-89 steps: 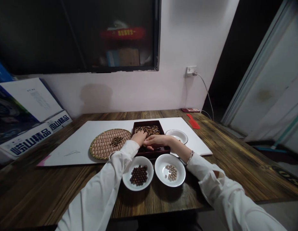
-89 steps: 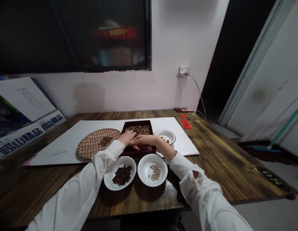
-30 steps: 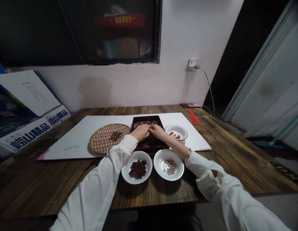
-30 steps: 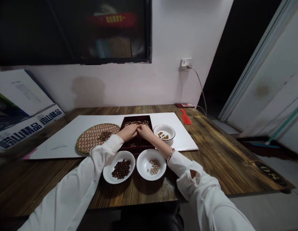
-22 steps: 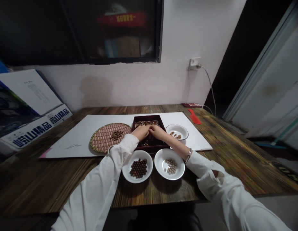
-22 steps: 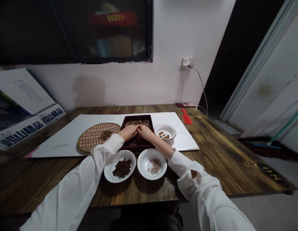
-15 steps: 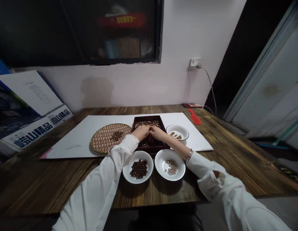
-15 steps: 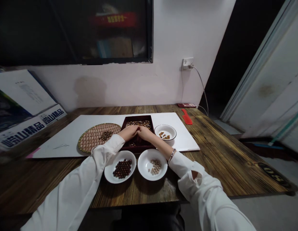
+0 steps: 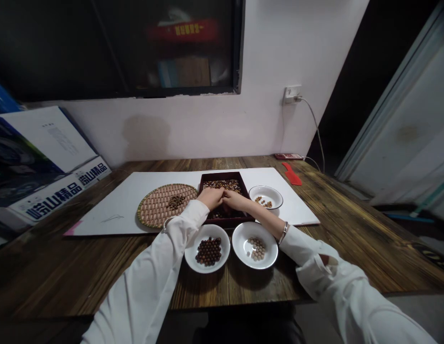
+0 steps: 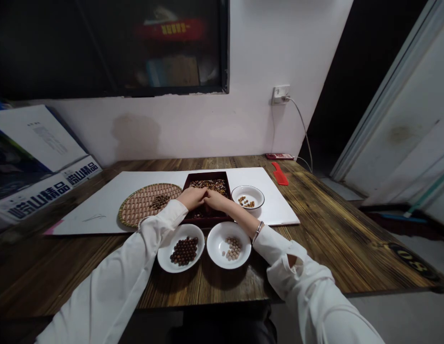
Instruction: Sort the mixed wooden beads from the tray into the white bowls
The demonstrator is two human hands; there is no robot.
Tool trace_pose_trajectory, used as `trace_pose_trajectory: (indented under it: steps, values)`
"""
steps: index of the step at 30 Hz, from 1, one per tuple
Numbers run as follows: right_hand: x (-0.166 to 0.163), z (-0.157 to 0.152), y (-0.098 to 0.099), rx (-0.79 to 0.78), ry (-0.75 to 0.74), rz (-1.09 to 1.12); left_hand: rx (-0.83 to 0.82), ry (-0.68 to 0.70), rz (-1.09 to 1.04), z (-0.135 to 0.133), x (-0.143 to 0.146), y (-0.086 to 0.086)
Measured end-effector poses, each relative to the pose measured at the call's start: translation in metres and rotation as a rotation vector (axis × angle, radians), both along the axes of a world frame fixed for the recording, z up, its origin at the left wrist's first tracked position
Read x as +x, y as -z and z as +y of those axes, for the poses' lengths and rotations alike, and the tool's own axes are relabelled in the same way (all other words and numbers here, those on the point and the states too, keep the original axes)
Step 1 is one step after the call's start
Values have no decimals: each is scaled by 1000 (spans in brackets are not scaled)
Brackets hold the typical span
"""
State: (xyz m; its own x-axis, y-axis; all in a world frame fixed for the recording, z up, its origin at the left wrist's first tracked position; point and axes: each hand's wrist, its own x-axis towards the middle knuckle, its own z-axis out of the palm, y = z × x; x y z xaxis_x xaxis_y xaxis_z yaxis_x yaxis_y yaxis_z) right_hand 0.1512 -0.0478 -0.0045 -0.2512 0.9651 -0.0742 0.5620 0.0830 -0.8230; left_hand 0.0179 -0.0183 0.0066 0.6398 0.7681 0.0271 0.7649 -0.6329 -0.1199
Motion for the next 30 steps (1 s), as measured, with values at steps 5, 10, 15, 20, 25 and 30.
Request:
trace_pose_trajectory:
  steps: [5,10,15,20,25,30]
  values:
    - [2,2,5,21,5,-38,-55,-19,-1,1,-1,2]
    - [3,5,10,21,-15,-20,-61,-24,-54,1,-2,0]
    - [3,10,13,-34,-55,34,-63,-36,-107,1,-1,-3]
    - [3,10,11,-131,-88,95,-38,-62,-110,2,-2,-1]
    - [3,7,5,-190,-104,145,-73,-23,-111,11,-2,6]
    - [2,1,0,-229,-110,167,-127,21,-94,21,-1,14]
